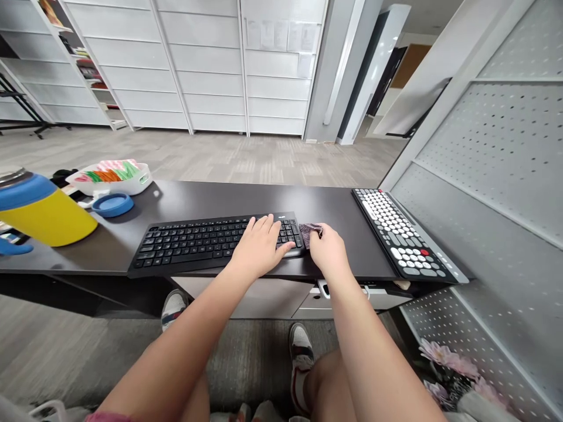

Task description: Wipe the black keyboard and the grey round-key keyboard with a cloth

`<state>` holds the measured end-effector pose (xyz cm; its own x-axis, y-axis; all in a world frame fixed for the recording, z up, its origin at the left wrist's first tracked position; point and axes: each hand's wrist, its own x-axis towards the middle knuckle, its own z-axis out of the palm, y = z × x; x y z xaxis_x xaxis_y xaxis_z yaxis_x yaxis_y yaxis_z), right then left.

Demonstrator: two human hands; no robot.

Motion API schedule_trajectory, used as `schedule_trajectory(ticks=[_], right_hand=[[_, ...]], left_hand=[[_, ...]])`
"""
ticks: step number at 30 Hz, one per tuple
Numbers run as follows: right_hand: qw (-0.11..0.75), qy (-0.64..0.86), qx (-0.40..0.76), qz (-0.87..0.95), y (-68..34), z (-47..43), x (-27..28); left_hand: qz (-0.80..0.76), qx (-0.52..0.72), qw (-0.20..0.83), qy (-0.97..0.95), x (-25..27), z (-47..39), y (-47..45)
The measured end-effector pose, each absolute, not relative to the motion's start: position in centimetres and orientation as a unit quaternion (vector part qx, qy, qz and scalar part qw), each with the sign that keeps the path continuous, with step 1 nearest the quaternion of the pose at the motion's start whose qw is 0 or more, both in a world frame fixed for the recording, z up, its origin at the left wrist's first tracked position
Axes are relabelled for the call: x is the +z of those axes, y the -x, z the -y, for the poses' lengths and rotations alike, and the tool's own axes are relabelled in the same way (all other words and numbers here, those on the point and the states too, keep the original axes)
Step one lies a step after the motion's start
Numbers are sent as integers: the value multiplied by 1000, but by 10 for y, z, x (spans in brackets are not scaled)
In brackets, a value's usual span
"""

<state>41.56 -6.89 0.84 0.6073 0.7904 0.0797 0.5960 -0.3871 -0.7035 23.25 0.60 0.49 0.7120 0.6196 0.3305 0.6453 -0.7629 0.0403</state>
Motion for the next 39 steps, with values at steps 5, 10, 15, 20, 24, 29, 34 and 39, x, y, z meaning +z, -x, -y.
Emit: schedule_trajectory(ticks=[5,10,15,20,24,29,34,39], right_hand=[[367,790,185,456,-400,83,12],[363,743,256,501,-384,87,15],[333,789,156,493,-392,74,13],[342,814,149,445,-410,62,6],[344,813,132,452,-404,65,5],[324,810,107,477,-385,70,6],[307,803,106,501,-371,67,5],[294,809,105,498,-367,63,4]], left_hand=[[296,-167,30,940,11,-6,-202],[294,-202,3,934,24,-12,-198],[306,-224,-74,922,30,-16,-215],[335,-246,-187,890,25,-23,-220],[331,-243,-198,890,23,-26,-220],[333,-238,-201,890,21,-28,-220],[332,-213,-206,896,20,-29,-219],[338,-203,-211,894,23,-30,-220]])
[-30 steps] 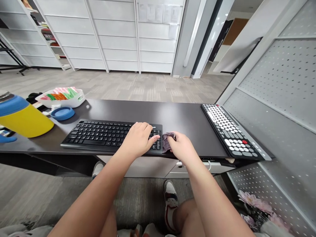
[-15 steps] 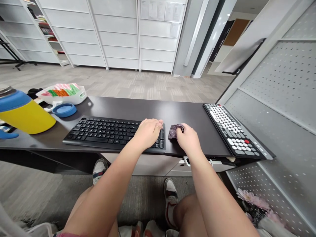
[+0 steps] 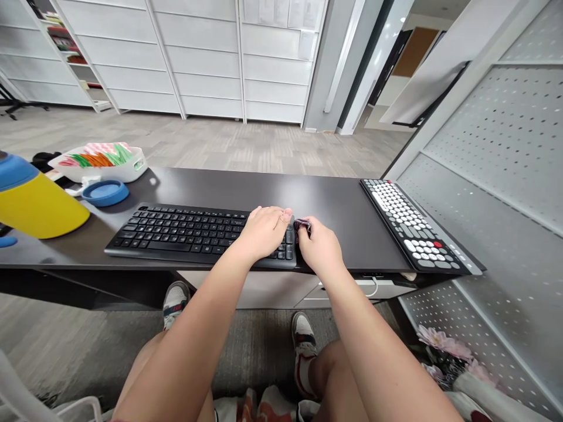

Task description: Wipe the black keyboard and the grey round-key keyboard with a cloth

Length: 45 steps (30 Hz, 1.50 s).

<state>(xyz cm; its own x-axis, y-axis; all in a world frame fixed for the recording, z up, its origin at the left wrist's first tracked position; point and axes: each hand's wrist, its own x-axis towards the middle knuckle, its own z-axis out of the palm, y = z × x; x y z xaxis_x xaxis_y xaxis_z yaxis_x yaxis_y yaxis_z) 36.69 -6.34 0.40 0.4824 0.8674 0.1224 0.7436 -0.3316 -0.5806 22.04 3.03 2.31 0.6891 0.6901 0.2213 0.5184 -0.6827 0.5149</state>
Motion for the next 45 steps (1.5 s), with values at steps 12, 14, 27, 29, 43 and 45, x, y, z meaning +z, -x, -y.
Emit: schedule_trajectory(ticks=[12,14,27,29,43,45], right_hand=[[295,804,103,506,-369,64,3],[298,801,107,508,-370,64,3],[326,782,120,518,-373,65,4],[326,782,118,518,-374,65,4],[389,762,113,505,-379,66,1],[414,751,121,500,-381,66,0]], left_hand=[[-334,267,273,-862,21,-33,-220],[-334,275,252,-866,21,-31,-220],[-332,261,141,-895,18,-23,-221],[-333,257,134,-897,19,-23,-221],[-350,259,160,-886,20,-21,-220],[-350,254,161,-887,22,-20,-220]])
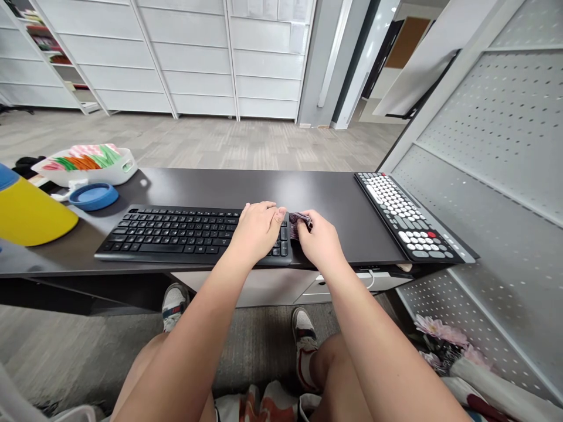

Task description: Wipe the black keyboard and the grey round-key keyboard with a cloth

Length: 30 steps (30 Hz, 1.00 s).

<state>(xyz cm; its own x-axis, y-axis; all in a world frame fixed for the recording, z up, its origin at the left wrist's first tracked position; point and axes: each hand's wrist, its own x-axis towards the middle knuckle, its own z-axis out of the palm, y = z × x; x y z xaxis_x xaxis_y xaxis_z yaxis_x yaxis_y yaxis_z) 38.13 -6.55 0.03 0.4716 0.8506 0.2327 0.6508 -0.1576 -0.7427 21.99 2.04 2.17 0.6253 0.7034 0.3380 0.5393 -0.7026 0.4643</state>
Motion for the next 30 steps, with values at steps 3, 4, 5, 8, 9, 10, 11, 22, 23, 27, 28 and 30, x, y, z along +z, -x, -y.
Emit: schedule_trajectory(ticks=[3,4,5,8,9,10,11,22,23,27,28,30], right_hand=[[450,738,199,462,-384,64,2],[467,727,249,437,-384,64,3],[487,709,305,409,-384,63,5],[544,629,447,331,-383,62,10],[561,602,477,308,-384,62,11],[577,580,499,286,-384,61,12],[591,561,516,266,-385,61,13],[626,428,624,186,-394,66,18],[625,417,634,183,-393,66,18],[609,405,658,178,-391,67,16],[607,406,660,177,-391,67,16],[610,417,651,174,-391,68,16]], left_hand=[[-348,246,156,-891,23,-19,-221],[-348,243,153,-892,24,-19,-221],[-348,241,150,-893,24,-18,-222],[-350,241,149,-893,23,-18,-222],[-351,242,149,-892,23,-18,-222],[-351,242,148,-892,22,-18,-222],[-351,242,146,-893,22,-19,-222],[-359,275,85,-888,25,-13,-226],[-358,281,78,-887,25,-12,-226],[-351,291,66,-888,25,-8,-224],[-349,291,70,-888,24,-7,-223],[-345,292,78,-888,23,-6,-221]])
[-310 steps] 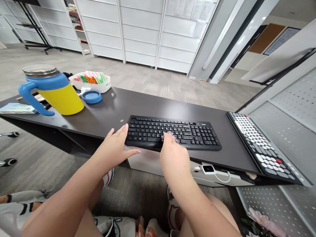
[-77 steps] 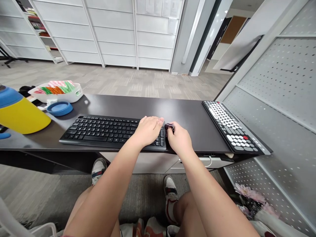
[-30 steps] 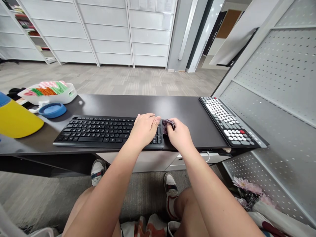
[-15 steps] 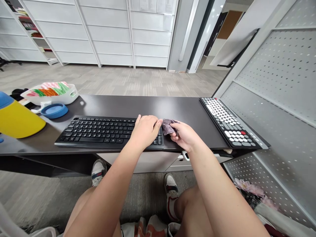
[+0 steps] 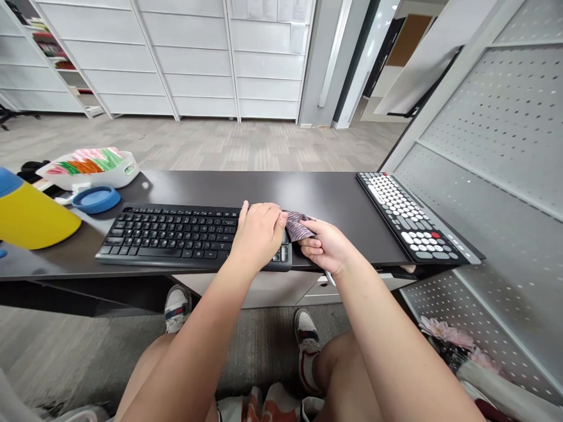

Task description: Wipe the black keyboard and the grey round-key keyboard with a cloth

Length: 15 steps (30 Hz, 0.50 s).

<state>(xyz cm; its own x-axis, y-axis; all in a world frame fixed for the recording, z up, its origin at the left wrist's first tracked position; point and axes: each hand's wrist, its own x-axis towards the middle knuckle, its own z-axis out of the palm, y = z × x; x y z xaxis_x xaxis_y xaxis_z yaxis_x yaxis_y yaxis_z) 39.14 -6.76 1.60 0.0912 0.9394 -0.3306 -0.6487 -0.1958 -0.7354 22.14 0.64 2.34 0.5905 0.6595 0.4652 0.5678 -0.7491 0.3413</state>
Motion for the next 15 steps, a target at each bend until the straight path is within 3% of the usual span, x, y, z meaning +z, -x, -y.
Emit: schedule_trajectory(ticks=[9,15], right_hand=[[601,550,528,240,-371,67,15],[507,768,158,358,-399,75,19]], left_hand=[[-341,277,137,-888,24,-10,-216],[-346,276,167,-881,25,-11,-215]])
